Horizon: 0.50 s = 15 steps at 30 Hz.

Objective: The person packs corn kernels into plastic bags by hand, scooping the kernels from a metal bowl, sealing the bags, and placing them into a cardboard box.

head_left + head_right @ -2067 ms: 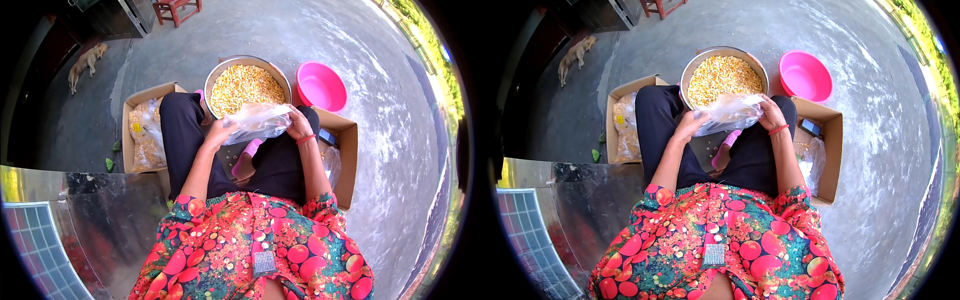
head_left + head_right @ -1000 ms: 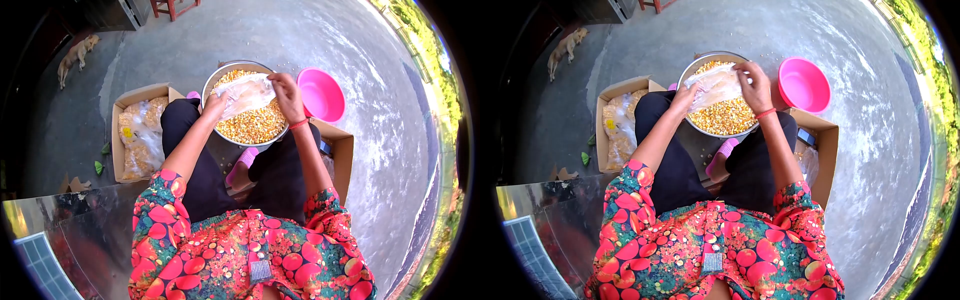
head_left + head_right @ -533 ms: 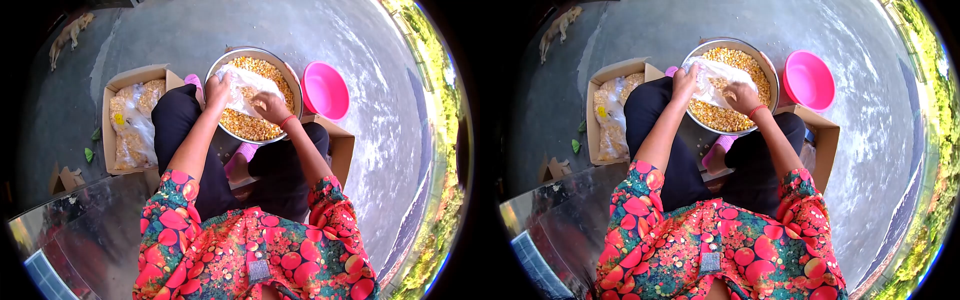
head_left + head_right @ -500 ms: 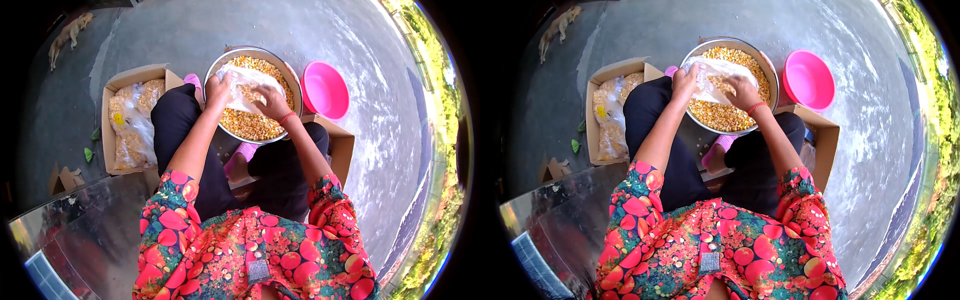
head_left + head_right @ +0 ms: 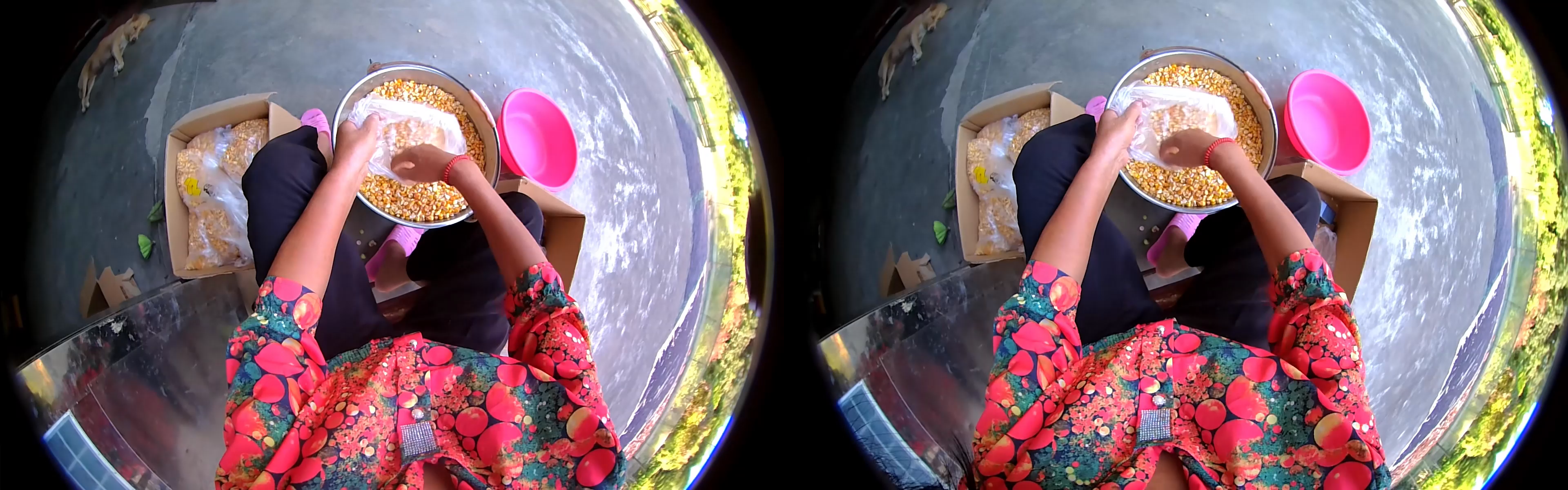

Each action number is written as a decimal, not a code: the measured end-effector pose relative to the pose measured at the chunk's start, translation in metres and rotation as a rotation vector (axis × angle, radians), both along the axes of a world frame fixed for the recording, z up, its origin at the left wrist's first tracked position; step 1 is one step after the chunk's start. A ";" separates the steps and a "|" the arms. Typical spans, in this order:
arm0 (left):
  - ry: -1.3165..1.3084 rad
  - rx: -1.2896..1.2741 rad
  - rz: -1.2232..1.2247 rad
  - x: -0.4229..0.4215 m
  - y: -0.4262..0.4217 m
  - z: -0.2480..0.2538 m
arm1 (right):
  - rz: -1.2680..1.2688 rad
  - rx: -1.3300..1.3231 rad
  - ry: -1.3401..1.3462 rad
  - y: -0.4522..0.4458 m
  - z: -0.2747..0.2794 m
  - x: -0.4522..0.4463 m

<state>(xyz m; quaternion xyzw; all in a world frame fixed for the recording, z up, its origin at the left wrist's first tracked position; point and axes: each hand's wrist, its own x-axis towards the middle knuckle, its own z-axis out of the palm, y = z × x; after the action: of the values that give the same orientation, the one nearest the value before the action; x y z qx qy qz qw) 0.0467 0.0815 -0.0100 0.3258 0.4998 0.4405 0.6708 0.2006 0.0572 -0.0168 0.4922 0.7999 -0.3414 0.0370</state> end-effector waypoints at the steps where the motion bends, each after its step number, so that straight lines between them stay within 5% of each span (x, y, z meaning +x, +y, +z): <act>1: -0.079 -0.008 0.041 0.000 0.001 -0.002 | 0.042 -0.190 -0.182 -0.003 0.010 -0.006; 4: -0.038 0.047 -0.025 -0.004 0.010 -0.006 | -0.034 -0.078 0.096 0.002 0.002 0.014; 7: -0.039 0.056 -0.032 -0.005 0.010 0.012 | -0.389 -0.383 0.255 0.015 0.015 0.027; 9: -0.077 0.326 -0.053 -0.009 0.002 0.029 | -0.480 -0.310 0.115 0.021 0.019 0.035; 11: -0.160 0.405 -0.089 -0.014 -0.002 0.044 | -0.183 0.002 -0.184 0.033 -0.002 0.047; 13: 0.098 0.718 -0.208 -0.023 0.000 0.046 | -0.184 -0.082 -0.164 0.038 -0.011 0.045; 15: 0.222 0.743 -0.296 -0.029 -0.007 0.051 | -0.073 -0.047 -0.315 0.038 -0.013 0.046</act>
<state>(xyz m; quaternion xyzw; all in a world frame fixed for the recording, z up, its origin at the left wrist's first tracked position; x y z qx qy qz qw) 0.0181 0.0741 0.0405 0.6598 0.3238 0.4517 0.5058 0.2467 0.0952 -0.0301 0.5674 0.7577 -0.2796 0.1609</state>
